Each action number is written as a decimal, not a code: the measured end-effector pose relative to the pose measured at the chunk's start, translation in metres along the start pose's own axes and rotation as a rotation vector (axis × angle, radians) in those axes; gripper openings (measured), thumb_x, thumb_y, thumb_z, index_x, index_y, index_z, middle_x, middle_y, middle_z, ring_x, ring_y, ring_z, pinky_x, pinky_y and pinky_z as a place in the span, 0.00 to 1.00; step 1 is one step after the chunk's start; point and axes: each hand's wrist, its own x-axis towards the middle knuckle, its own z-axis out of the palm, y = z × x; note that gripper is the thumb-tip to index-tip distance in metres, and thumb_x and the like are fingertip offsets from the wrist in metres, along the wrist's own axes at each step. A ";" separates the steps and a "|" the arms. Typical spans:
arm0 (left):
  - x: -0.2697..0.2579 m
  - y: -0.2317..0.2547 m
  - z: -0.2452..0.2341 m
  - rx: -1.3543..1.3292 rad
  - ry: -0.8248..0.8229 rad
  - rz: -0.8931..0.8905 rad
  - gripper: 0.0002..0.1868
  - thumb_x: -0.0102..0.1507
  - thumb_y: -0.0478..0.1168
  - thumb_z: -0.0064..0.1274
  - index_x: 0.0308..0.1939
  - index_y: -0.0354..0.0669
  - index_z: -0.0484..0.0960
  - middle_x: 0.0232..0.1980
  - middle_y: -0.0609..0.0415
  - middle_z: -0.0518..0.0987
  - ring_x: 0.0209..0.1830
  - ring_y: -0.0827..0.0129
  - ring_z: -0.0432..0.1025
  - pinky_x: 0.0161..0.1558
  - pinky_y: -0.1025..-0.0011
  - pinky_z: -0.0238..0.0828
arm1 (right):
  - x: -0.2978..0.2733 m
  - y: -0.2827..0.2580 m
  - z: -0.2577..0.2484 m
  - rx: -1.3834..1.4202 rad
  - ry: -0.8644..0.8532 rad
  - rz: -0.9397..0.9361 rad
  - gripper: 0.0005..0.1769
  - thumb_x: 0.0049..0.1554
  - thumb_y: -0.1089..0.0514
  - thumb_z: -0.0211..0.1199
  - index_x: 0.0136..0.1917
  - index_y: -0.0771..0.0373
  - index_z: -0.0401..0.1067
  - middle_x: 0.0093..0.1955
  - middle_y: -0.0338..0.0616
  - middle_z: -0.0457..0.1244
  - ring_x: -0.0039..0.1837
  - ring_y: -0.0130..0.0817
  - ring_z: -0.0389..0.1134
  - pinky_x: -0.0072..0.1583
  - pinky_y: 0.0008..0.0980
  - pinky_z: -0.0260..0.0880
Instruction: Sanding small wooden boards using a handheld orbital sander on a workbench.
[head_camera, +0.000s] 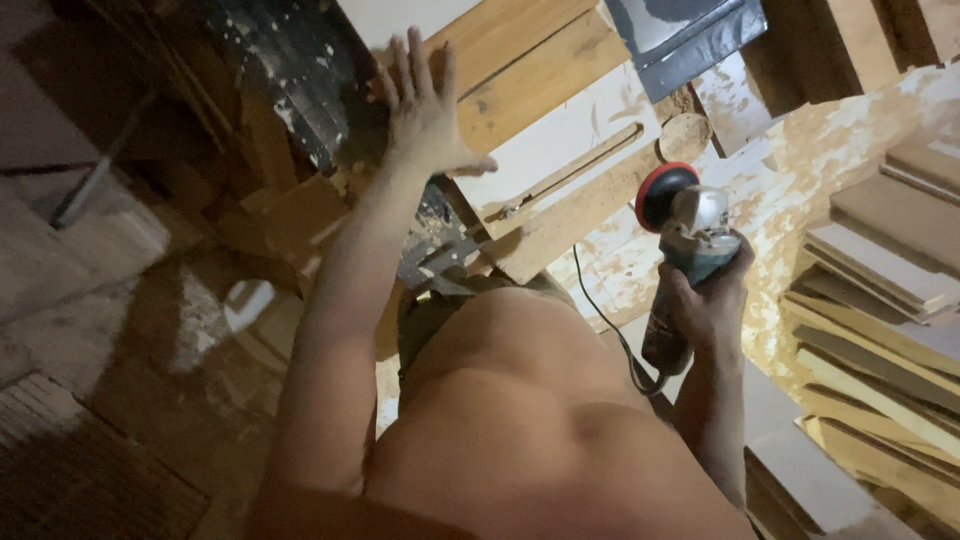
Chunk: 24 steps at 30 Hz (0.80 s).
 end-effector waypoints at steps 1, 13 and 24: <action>0.005 0.001 -0.004 0.002 -0.007 -0.023 0.94 0.50 0.88 0.73 0.94 0.41 0.28 0.90 0.21 0.24 0.92 0.25 0.22 0.84 0.19 0.24 | 0.001 -0.005 0.000 -0.014 -0.013 -0.002 0.53 0.52 0.45 0.71 0.84 0.57 0.52 0.66 0.68 0.68 0.63 0.64 0.71 0.62 0.56 0.68; -0.010 0.004 0.031 0.037 0.087 0.158 0.85 0.50 0.87 0.61 0.94 0.43 0.38 0.91 0.22 0.31 0.93 0.24 0.28 0.84 0.19 0.22 | 0.031 -0.102 0.030 -0.296 -0.201 -0.161 0.53 0.56 0.41 0.69 0.86 0.50 0.46 0.62 0.74 0.71 0.62 0.85 0.70 0.59 0.67 0.67; -0.013 -0.003 0.045 -0.111 0.274 0.175 0.71 0.48 0.47 0.76 0.89 0.29 0.54 0.91 0.23 0.43 0.91 0.26 0.40 0.85 0.24 0.28 | 0.046 -0.144 0.082 -0.385 -0.285 -0.374 0.50 0.55 0.43 0.71 0.83 0.49 0.50 0.65 0.73 0.70 0.61 0.88 0.69 0.58 0.71 0.68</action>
